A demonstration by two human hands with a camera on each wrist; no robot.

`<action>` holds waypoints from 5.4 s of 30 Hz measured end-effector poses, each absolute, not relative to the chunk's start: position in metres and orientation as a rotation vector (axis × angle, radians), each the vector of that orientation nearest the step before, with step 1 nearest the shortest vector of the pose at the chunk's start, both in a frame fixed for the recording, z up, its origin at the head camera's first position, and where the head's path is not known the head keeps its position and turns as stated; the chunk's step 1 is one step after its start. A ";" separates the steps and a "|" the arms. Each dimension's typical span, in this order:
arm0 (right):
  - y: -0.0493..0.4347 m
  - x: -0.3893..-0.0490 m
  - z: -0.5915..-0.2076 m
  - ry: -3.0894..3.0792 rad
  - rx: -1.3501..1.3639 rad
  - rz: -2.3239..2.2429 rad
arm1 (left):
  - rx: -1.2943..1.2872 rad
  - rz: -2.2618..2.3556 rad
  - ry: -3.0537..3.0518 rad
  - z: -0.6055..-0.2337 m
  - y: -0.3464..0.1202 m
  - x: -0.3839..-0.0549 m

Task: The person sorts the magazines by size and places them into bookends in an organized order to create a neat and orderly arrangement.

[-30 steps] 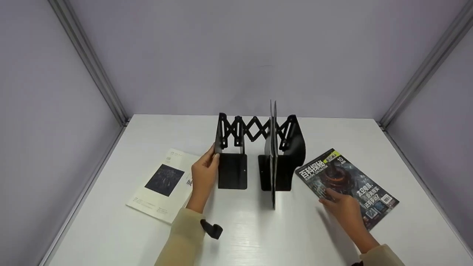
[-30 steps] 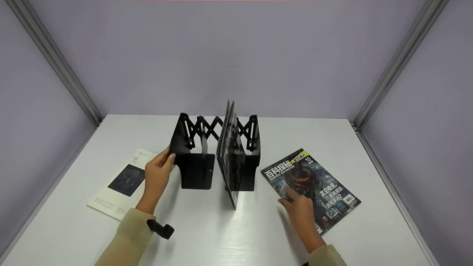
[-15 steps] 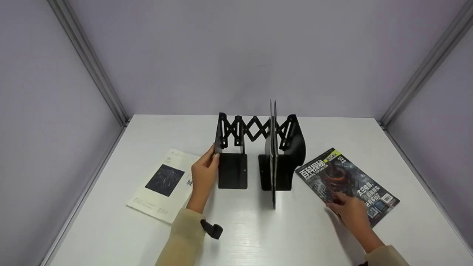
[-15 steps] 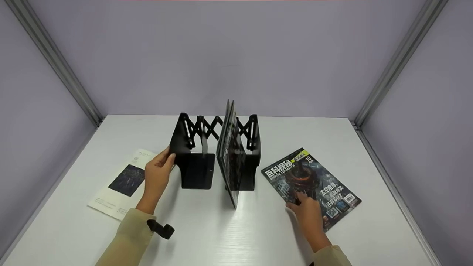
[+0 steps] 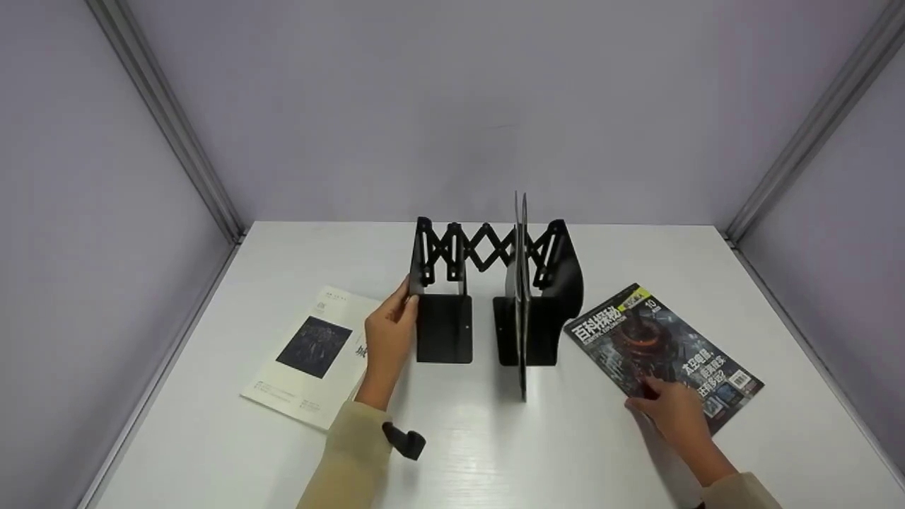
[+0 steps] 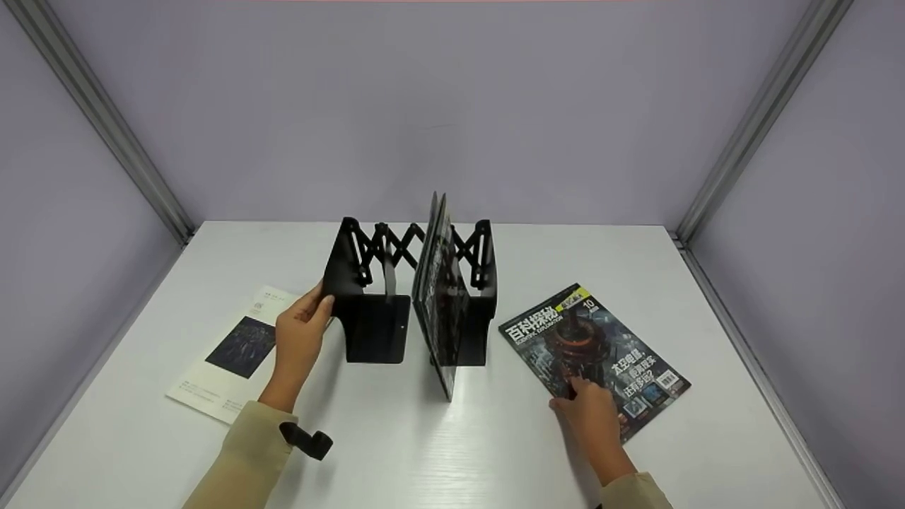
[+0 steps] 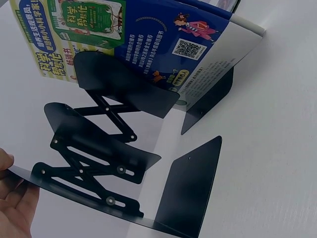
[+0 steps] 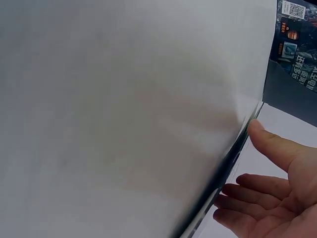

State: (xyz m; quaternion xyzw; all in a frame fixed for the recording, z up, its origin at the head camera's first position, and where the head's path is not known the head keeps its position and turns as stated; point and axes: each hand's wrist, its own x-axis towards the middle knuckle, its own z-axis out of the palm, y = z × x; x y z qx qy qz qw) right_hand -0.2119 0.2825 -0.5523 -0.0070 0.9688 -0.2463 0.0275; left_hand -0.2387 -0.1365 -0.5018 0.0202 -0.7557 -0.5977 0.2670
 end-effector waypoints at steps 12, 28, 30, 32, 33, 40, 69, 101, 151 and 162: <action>0.281 -0.215 -0.552 2.987 -0.028 -0.667 | 0.038 -1.653 -2.004 -0.502 -0.136 -0.237; 0.290 -0.218 -0.542 3.026 -0.091 -0.648 | 0.051 -1.621 -2.031 -0.498 -0.136 -0.237; 0.294 -0.217 -0.541 3.024 -0.061 -0.677 | 0.055 -1.615 -2.028 -0.498 -0.136 -0.238; 0.298 -0.216 -0.540 3.024 -0.031 -0.690 | 0.059 -1.607 -2.029 -0.498 -0.136 -0.238; 0.300 -0.215 -0.540 3.026 -0.021 -0.699 | 0.059 -1.604 -2.031 -0.498 -0.136 -0.238; 0.311 -0.206 -0.542 3.096 0.101 -0.829 | 0.055 -1.630 -2.018 -0.498 -0.136 -0.240; 0.308 -0.160 -0.532 3.203 0.765 -1.422 | 0.025 -1.601 -2.006 -0.501 -0.135 -0.239; 0.282 -0.145 -0.491 2.736 1.015 -2.355 | 0.057 -1.643 -2.013 -0.501 -0.136 -0.238; 0.240 -0.081 -0.421 2.494 0.599 -2.579 | 0.043 -1.621 -2.021 -0.502 -0.136 -0.238; 0.212 -0.095 -0.425 2.508 0.527 -2.639 | 0.059 -1.618 -2.016 -0.504 -0.135 -0.239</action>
